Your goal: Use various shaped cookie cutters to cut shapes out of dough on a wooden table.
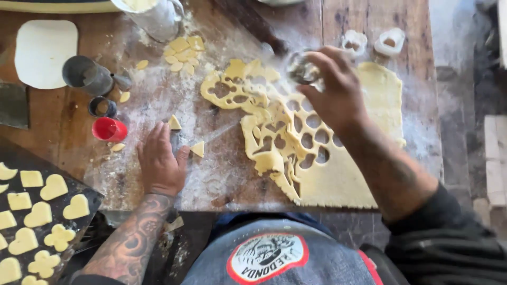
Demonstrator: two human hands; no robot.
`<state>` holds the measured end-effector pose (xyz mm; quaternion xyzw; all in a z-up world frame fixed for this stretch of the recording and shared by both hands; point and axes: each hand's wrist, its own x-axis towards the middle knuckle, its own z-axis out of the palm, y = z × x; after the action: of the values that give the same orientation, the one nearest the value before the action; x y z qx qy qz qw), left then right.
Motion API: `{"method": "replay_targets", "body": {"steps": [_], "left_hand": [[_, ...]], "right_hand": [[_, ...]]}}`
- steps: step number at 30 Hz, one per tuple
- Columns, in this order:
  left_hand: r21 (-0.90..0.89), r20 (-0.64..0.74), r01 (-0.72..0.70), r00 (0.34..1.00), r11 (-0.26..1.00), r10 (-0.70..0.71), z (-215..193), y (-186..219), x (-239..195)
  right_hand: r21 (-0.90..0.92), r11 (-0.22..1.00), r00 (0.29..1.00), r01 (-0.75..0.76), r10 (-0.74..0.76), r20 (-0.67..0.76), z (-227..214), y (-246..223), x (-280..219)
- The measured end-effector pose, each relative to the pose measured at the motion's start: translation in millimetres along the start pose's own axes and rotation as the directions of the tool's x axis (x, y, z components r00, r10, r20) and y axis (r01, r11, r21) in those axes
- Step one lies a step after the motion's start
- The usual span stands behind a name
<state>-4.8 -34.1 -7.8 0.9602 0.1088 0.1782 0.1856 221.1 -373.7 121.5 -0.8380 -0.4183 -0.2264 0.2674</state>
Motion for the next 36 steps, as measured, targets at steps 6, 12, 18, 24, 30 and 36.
{"method": "replay_targets", "body": {"steps": [6, 12, 18, 24, 30, 36], "left_hand": [[-0.06, -0.006, 0.0, 1.0, 0.998, 0.0, 2, 3, 6], [-0.006, -0.022, -0.026, 0.999, 1.0, 0.025, -4, 3, 5], [0.036, 0.009, -0.03, 0.999, 0.999, 0.03, -8, 0, 4], [0.006, 0.026, 0.005, 1.0, 1.0, -0.005, -10, 0, 1], [0.016, 0.043, 0.013, 0.999, 1.0, -0.013, -8, -1, 4], [0.025, 0.073, 0.024, 0.997, 0.999, -0.026, -7, -3, 5]], "right_hand": [[0.075, 0.977, 0.98, -0.199, 0.2, -0.014, -32, -3, -12], [0.236, 0.77, 0.805, -0.592, 0.579, 0.13, -99, 37, -52], [0.203, 0.739, 0.765, -0.642, 0.604, 0.224, -78, 59, -89], [-0.139, 0.913, 0.883, -0.383, 0.406, 0.235, -62, 39, -77], [-0.158, 0.909, 0.874, -0.385, 0.414, 0.255, -51, 35, -75], [-0.222, 0.907, 0.868, -0.357, 0.411, 0.28, -42, 32, -70]]}}
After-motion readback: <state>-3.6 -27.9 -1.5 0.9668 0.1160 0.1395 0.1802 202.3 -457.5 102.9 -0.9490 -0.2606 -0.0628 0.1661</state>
